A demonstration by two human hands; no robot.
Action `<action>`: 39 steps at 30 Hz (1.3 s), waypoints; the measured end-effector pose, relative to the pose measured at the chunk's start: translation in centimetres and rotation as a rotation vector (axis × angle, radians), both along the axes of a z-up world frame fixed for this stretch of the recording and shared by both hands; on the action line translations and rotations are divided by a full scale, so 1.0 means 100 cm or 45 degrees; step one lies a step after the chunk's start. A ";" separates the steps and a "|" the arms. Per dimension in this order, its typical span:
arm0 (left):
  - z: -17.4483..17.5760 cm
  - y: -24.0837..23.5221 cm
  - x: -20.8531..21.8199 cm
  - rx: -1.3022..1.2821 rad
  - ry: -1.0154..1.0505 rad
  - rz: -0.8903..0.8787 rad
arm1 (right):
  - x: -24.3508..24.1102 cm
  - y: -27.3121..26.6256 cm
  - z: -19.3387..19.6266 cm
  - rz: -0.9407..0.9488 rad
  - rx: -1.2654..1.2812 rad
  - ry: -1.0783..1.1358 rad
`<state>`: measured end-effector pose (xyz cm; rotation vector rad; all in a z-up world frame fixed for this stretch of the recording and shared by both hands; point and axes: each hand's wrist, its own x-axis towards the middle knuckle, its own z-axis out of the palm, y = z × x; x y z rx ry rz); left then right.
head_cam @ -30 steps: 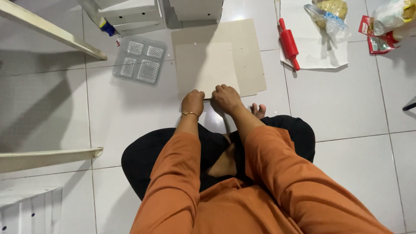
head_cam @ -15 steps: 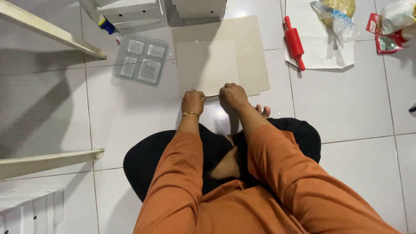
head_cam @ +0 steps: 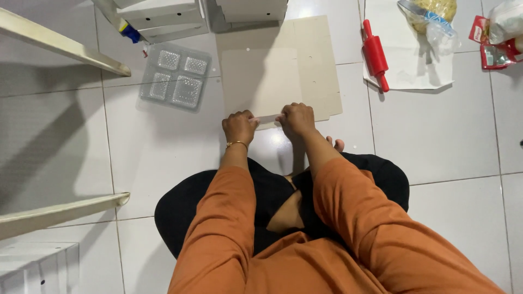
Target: The person sits on the floor and assembles white cardboard boxes. They place clear plastic inserts into the box bases, fold the sides, and secure the lids. The person also folds a flat piece of cardboard into a smaller rectangular shape.
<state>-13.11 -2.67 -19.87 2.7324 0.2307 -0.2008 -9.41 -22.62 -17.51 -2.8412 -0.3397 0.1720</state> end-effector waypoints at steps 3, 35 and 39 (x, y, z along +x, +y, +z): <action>0.005 0.005 0.002 -0.094 0.007 0.041 | 0.000 -0.001 0.011 -0.036 0.035 0.053; 0.022 0.007 0.006 -0.161 0.171 0.476 | -0.064 0.054 0.001 0.538 -0.376 0.309; 0.017 0.013 0.008 -0.183 0.160 0.453 | -0.060 0.054 0.015 0.468 -0.351 0.400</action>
